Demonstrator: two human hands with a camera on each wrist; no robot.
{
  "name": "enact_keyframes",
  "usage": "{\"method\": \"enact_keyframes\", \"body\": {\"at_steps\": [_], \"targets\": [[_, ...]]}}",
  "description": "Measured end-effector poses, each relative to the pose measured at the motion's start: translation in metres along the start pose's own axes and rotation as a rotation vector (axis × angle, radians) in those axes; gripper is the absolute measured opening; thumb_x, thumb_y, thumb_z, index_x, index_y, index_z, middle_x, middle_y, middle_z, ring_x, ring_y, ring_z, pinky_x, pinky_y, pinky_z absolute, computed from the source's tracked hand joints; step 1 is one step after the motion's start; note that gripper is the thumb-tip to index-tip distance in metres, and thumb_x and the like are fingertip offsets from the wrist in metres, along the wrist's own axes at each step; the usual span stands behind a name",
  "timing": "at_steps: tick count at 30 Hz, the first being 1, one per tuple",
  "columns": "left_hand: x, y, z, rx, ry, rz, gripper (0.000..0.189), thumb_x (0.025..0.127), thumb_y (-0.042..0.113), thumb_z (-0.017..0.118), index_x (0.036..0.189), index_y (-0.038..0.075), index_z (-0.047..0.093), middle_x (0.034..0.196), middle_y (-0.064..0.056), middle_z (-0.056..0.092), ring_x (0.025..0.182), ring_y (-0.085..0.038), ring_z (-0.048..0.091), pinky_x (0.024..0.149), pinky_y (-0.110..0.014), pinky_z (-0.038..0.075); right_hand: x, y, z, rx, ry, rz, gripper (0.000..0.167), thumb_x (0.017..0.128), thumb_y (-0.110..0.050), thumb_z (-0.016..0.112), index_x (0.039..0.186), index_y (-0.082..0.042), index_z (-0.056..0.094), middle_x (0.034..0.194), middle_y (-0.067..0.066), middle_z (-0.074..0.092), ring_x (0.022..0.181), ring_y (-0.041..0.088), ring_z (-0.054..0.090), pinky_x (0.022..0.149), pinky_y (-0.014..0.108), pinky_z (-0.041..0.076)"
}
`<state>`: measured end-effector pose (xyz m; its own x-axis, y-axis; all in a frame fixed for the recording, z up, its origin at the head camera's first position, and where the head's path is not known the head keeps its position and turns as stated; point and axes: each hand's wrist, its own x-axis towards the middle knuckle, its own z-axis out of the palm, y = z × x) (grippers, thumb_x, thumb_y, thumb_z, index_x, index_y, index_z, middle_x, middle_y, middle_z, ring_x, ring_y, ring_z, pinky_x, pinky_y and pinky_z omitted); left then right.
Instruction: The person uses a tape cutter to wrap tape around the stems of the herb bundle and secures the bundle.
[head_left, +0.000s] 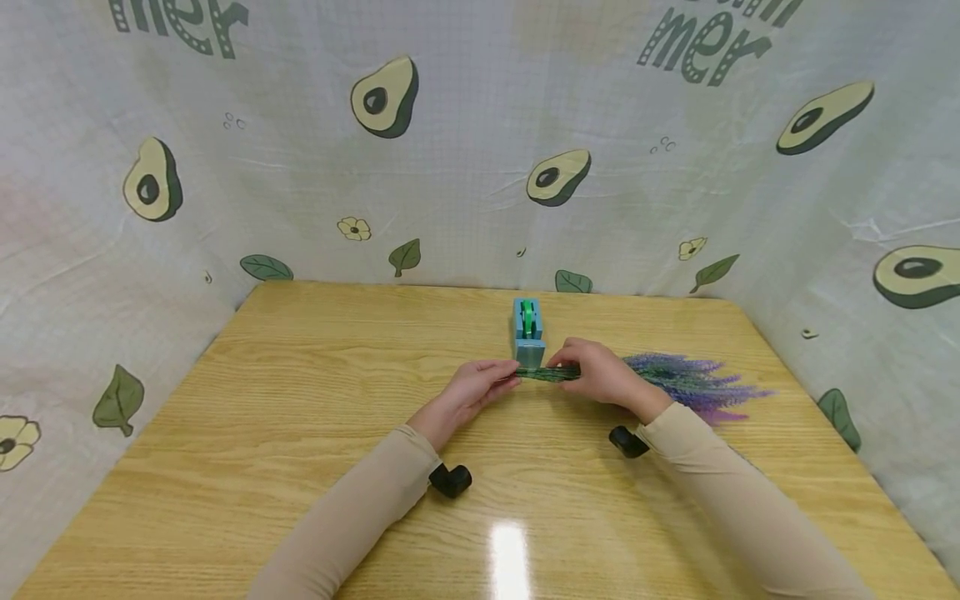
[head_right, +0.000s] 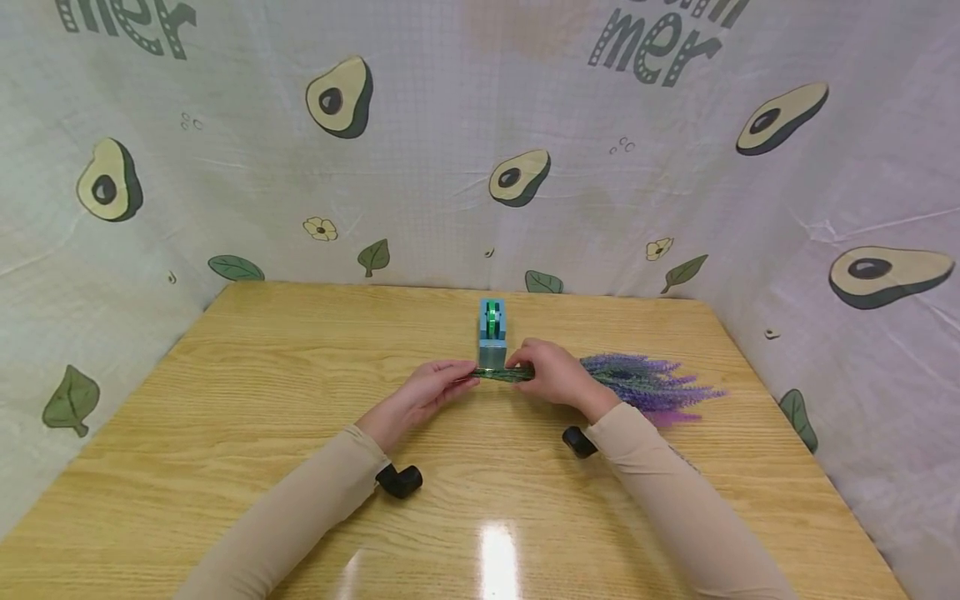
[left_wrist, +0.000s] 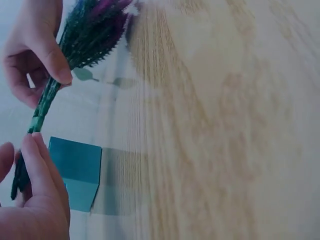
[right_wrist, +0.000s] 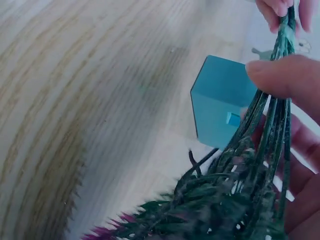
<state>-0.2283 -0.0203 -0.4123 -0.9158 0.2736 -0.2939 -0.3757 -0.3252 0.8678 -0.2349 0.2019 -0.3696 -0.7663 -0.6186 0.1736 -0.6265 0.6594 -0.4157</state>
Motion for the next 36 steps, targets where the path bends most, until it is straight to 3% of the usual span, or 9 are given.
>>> {"method": "enact_keyframes", "body": {"at_steps": [3, 7, 13, 18, 21, 27, 31, 36], "targets": [[0.002, 0.001, 0.001, -0.015, 0.05, -0.034, 0.026, 0.09, 0.008, 0.061, 0.112, -0.005, 0.064, 0.105, -0.016, 0.064, 0.088, -0.018, 0.066, 0.083, -0.026, 0.049, -0.001, 0.001, 0.001, 0.009, 0.033, -0.025, 0.026, 0.074, 0.002, 0.076, 0.097, -0.008, 0.069, 0.088, 0.0, 0.056, 0.075, 0.014, 0.053, 0.065, 0.034, 0.046], [0.005, 0.001, 0.0, -0.023, 0.078, -0.037, 0.028, 0.091, 0.001, 0.058, 0.117, -0.007, 0.06, 0.111, -0.018, 0.062, 0.089, -0.018, 0.066, 0.086, -0.029, 0.048, 0.0, 0.001, 0.002, 0.014, 0.038, -0.039, 0.026, 0.075, 0.005, 0.072, 0.095, -0.009, 0.067, 0.091, 0.0, 0.058, 0.081, 0.016, 0.055, 0.07, 0.036, 0.048], [0.007, 0.0, -0.002, 0.001, 0.063, -0.004, 0.031, 0.09, -0.006, 0.055, 0.121, -0.008, 0.058, 0.119, -0.019, 0.057, 0.086, -0.015, 0.065, 0.088, -0.03, 0.047, 0.006, 0.0, -0.003, 0.081, -0.077, 0.032, 0.011, 0.09, -0.01, 0.062, 0.099, -0.008, 0.069, 0.093, 0.002, 0.065, 0.079, 0.015, 0.058, 0.068, 0.036, 0.048], [0.009, -0.003, -0.005, 0.006, 0.02, 0.032, 0.028, 0.09, -0.007, 0.055, 0.117, -0.01, 0.06, 0.115, -0.02, 0.059, 0.089, -0.017, 0.065, 0.086, -0.027, 0.048, 0.008, 0.0, -0.01, 0.098, -0.206, 0.143, 0.029, 0.099, -0.021, 0.049, 0.109, -0.003, 0.068, 0.1, 0.012, 0.066, 0.082, 0.02, 0.061, 0.069, 0.037, 0.049], [0.008, -0.003, -0.006, 0.002, -0.021, 0.058, 0.024, 0.09, -0.006, 0.056, 0.113, -0.008, 0.063, 0.112, -0.019, 0.06, 0.091, -0.018, 0.065, 0.084, -0.025, 0.049, 0.007, 0.003, -0.01, 0.057, -0.226, 0.149, 0.031, 0.099, -0.023, 0.048, 0.113, -0.004, 0.067, 0.101, 0.009, 0.066, 0.083, 0.017, 0.059, 0.074, 0.036, 0.045], [0.011, -0.003, -0.004, -0.006, 0.013, 0.032, 0.027, 0.091, -0.003, 0.055, 0.118, -0.008, 0.06, 0.116, -0.018, 0.059, 0.094, -0.018, 0.064, 0.086, -0.027, 0.048, 0.005, 0.004, -0.007, -0.012, -0.155, 0.105, 0.027, 0.095, -0.021, 0.055, 0.114, -0.008, 0.068, 0.087, 0.0, 0.063, 0.07, 0.011, 0.05, 0.075, 0.046, 0.024], [0.013, -0.003, -0.002, -0.018, 0.059, 0.005, 0.032, 0.092, 0.003, 0.057, 0.123, -0.009, 0.055, 0.117, -0.018, 0.059, 0.086, -0.014, 0.065, 0.084, -0.026, 0.049, 0.002, 0.003, -0.003, -0.036, -0.081, 0.075, 0.025, 0.089, -0.016, 0.063, 0.112, -0.006, 0.069, 0.085, -0.002, 0.061, 0.068, 0.01, 0.05, 0.076, 0.044, 0.031], [0.014, -0.002, 0.001, -0.034, 0.095, -0.002, 0.032, 0.091, 0.003, 0.059, 0.12, -0.01, 0.056, 0.112, -0.018, 0.06, 0.079, -0.013, 0.065, 0.082, -0.026, 0.05, 0.002, -0.001, 0.001, -0.069, -0.026, 0.069, 0.026, 0.084, -0.015, 0.071, 0.109, -0.007, 0.07, 0.083, 0.0, 0.057, 0.063, 0.01, 0.047, 0.056, 0.03, 0.038]]}}
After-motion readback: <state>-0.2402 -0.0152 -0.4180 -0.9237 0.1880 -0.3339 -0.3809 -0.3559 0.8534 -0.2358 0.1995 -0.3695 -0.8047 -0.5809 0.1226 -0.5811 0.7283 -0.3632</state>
